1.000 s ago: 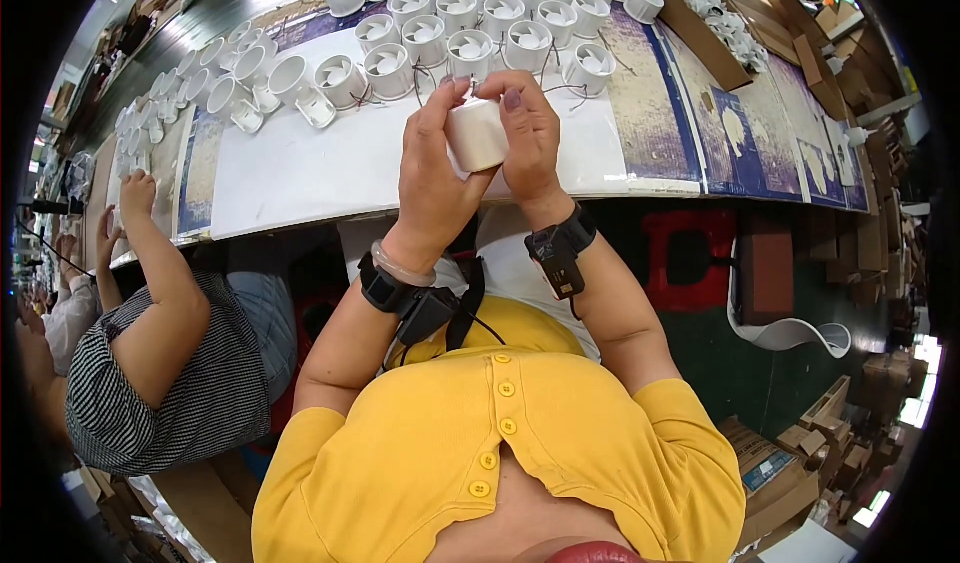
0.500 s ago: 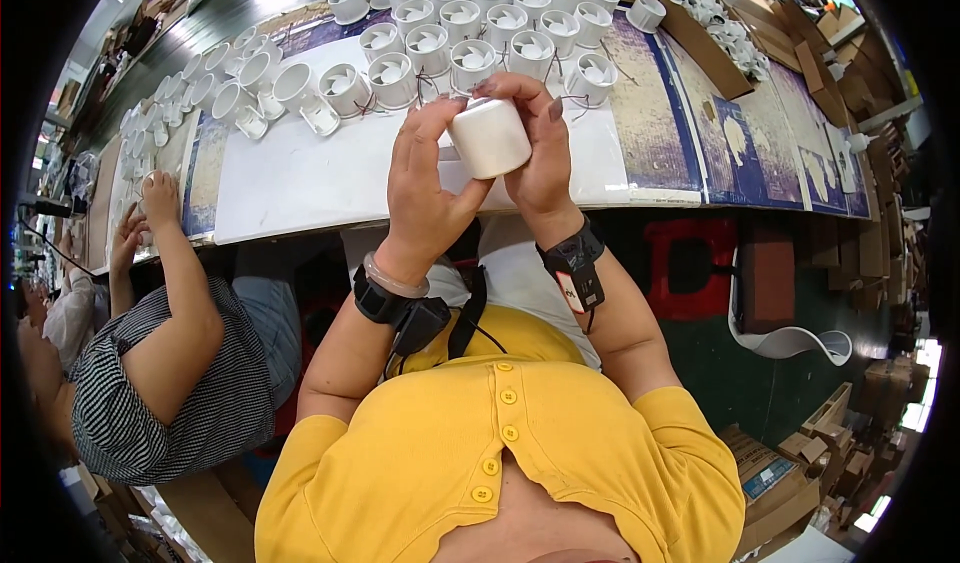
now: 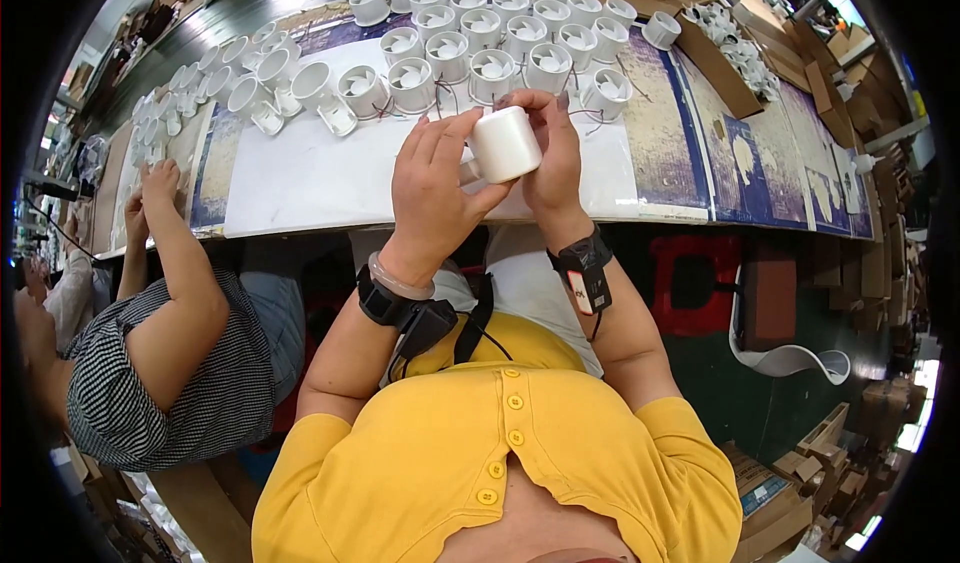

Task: Assembling small wires and components into white plastic circular housings at a factory workstation.

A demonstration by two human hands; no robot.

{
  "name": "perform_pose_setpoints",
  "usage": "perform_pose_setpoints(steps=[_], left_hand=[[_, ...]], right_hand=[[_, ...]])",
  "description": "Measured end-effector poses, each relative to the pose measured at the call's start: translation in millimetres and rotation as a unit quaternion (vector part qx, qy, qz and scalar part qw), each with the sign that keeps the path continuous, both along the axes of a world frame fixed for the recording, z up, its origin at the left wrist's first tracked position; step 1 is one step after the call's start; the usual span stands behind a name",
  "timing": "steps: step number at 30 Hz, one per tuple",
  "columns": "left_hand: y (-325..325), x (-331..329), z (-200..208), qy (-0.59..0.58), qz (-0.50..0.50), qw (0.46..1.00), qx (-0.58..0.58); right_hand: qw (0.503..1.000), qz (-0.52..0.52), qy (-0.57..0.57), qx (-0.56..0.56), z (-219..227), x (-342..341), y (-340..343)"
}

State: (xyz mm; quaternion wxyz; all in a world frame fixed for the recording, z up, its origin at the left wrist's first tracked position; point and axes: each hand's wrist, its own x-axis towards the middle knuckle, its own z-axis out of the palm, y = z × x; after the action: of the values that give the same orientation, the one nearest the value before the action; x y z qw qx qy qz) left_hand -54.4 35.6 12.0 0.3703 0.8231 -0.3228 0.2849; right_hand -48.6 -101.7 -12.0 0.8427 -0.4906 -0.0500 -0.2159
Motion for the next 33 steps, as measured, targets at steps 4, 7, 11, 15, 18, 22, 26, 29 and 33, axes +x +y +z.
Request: perform_pose_setpoints(steps=[4, 7, 11, 15, 18, 22, 26, 29, 33], left_hand=[[5, -3, 1, -0.007, 0.02, 0.999, 0.043], [-2, -8, 4, 0.0, 0.021, 0.997, 0.07], [-2, -9, 0, 0.021, 0.021, 0.998, 0.063], [12, -15, 9, 0.172, -0.024, 0.981, 0.081], [21, -13, 8, 0.235, -0.054, 0.967, 0.084], [47, -4, -1, 0.219, -0.084, 0.972, 0.021], [97, 5, -18, 0.233, -0.018, 0.955, -0.184], [143, 31, -26, 0.12, 0.127, 0.932, -0.319], [209, 56, -44, 0.033, 0.408, 0.903, -0.132]], right_hand=[[0.928, -0.122, -0.121, -0.332, 6, -4, -2], [0.9, -0.158, -0.136, -0.382, 2, -9, -4], [0.964, -0.107, -0.025, -0.243, -13, -5, -7], [0.978, -0.056, 0.008, -0.202, -8, -5, -14], [0.963, -0.044, -0.034, -0.263, -6, -4, -10], [0.937, -0.082, -0.106, -0.322, 5, -3, -10], [0.951, -0.106, -0.063, -0.282, 3, -7, -38], [0.956, -0.146, 0.017, -0.254, -7, -13, -74], [0.958, -0.133, 0.106, -0.231, -5, -19, -94]])
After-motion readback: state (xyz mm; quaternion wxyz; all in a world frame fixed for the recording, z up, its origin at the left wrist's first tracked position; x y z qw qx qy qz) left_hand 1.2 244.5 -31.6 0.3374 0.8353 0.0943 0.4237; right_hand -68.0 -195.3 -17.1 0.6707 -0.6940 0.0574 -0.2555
